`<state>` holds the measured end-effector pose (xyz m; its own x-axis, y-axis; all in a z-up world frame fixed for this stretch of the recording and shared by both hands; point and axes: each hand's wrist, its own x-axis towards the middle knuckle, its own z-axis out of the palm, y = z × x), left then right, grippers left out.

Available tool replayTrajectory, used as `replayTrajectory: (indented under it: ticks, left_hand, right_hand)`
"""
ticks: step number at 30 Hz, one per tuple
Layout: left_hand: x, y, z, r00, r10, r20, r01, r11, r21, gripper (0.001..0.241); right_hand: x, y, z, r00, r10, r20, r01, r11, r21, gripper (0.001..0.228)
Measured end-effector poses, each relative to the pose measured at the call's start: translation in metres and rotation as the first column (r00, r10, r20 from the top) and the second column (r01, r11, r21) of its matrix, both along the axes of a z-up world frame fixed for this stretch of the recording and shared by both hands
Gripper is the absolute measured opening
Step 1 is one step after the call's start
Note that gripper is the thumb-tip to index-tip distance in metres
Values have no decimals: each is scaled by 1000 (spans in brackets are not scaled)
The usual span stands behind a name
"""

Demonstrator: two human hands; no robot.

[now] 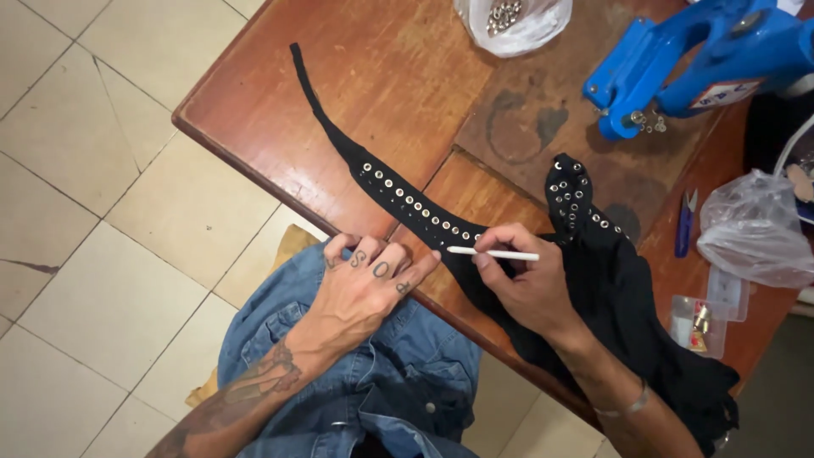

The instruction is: Marking a black garment with a white pen for grommet placement

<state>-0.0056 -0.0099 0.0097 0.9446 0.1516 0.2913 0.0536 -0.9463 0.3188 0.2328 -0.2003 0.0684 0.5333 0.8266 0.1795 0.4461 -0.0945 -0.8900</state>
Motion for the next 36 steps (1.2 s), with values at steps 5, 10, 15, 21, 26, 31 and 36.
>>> replayTrajectory:
  ticks: [5,10,15,21,26,31,36]
  left_hand:
    - [1,0,-4,998,-15,56,18,999,-45,46]
    - [0,0,-6,995,-7,95,8,1000,-11,47]
    - [2,-1,-4,993,-5,114,5,1000,2,46]
    - [1,0,-3,997,-3,80,5,1000,-23,47]
    - [2,3,-1,999,-40,21,42,995,-88,47]
    - [6,5,-23,989,8,150,-2,999,-43,48]
    - [14,39,33,980,55,192,-51,998,-24,52]
  right_hand:
    - [-1,2,1,999,-11,39,12,1000,-19,7]
    - [-2,3,1,998,-8,59,9,1000,-23,7]
    - [-2,6,5,995,3,95,0,1000,-25,8]
    - [-4,9,14,994,9,113,-5,999,-36,10]
    - [-6,9,22,991,24,132,-26,1000,11,7]
    - [15,-8,24,998,-34,43,30,994,103,10]
    - [1,-8,73,979,59,195,-68,997,39,23]
